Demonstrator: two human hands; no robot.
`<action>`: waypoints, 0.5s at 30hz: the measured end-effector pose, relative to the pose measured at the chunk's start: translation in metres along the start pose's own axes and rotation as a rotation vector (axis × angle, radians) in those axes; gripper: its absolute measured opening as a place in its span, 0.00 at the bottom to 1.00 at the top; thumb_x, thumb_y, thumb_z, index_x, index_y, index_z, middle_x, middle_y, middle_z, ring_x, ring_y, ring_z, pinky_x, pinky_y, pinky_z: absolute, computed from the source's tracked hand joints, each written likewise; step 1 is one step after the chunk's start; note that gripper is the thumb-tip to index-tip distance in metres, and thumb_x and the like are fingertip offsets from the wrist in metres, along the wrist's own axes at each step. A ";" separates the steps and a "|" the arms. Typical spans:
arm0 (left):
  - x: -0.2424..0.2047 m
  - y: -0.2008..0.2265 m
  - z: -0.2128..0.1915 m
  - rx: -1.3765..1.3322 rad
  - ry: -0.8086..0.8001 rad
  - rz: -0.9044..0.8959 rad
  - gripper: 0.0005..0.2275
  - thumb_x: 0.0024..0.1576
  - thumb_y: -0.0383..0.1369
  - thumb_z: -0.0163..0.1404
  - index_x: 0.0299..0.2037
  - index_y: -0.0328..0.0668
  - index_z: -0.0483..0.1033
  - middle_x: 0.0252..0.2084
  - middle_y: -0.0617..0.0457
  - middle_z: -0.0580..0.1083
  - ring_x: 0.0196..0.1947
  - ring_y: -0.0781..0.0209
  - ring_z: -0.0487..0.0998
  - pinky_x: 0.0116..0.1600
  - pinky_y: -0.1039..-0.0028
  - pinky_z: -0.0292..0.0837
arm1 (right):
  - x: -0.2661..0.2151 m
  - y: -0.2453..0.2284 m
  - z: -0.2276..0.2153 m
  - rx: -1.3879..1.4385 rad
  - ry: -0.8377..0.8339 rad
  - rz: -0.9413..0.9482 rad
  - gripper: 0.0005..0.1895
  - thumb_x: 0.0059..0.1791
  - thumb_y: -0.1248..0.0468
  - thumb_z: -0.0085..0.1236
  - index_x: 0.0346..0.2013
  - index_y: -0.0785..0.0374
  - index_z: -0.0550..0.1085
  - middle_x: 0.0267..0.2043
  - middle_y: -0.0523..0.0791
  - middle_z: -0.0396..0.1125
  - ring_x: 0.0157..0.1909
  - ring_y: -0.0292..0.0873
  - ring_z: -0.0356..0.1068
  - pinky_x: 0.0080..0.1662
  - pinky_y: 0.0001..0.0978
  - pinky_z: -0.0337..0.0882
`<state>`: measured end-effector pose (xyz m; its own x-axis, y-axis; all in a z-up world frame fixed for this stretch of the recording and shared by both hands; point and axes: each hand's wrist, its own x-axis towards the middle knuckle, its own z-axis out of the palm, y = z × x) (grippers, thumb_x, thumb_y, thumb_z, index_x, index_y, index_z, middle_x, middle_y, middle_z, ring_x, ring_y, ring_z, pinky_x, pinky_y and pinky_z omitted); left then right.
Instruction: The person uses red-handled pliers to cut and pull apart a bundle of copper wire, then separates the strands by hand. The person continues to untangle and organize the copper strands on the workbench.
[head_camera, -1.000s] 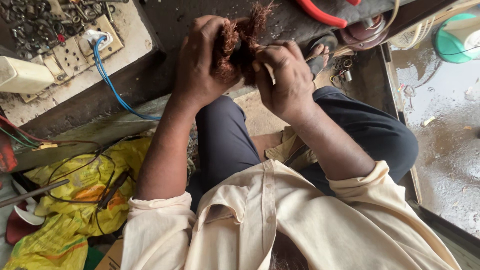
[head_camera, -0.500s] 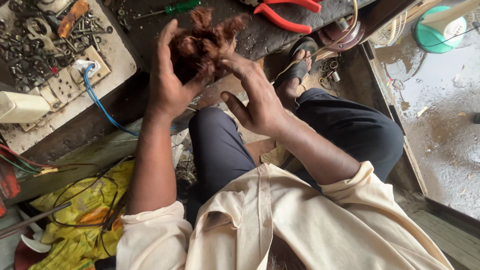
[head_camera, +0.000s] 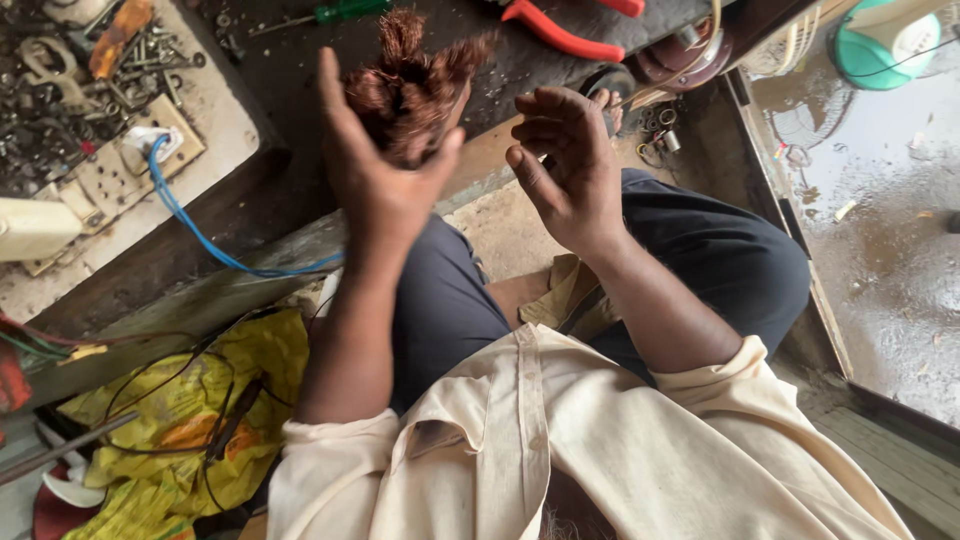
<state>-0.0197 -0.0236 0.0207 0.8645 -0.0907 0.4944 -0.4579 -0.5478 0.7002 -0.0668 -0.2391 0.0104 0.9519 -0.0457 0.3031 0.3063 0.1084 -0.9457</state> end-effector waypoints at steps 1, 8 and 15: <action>0.003 -0.006 -0.011 -0.068 -0.073 -0.004 0.53 0.58 0.37 0.75 0.79 0.48 0.37 0.79 0.36 0.50 0.78 0.42 0.57 0.84 0.56 0.57 | 0.001 -0.002 -0.002 -0.002 -0.006 0.029 0.31 0.57 0.72 0.63 0.71 0.64 0.58 0.67 0.48 0.63 0.63 0.41 0.68 0.66 0.34 0.72; 0.049 -0.057 -0.071 -0.106 -0.557 0.153 0.52 0.53 0.36 0.75 0.80 0.55 0.44 0.83 0.45 0.50 0.83 0.43 0.51 0.85 0.51 0.53 | 0.007 -0.017 0.014 -0.435 -0.169 -0.092 0.36 0.53 0.68 0.70 0.70 0.65 0.59 0.62 0.50 0.64 0.54 0.41 0.73 0.55 0.32 0.77; 0.043 -0.060 -0.058 -0.346 -0.530 0.120 0.48 0.56 0.39 0.74 0.78 0.53 0.48 0.80 0.47 0.55 0.81 0.51 0.58 0.81 0.58 0.60 | 0.039 -0.014 0.021 -0.621 -0.146 -0.305 0.31 0.52 0.66 0.74 0.65 0.64 0.68 0.54 0.48 0.66 0.51 0.43 0.73 0.51 0.34 0.77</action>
<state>0.0333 0.0536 0.0296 0.7474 -0.5822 0.3200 -0.5217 -0.2161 0.8253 -0.0338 -0.2211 0.0382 0.8293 0.1547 0.5369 0.5387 -0.4762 -0.6950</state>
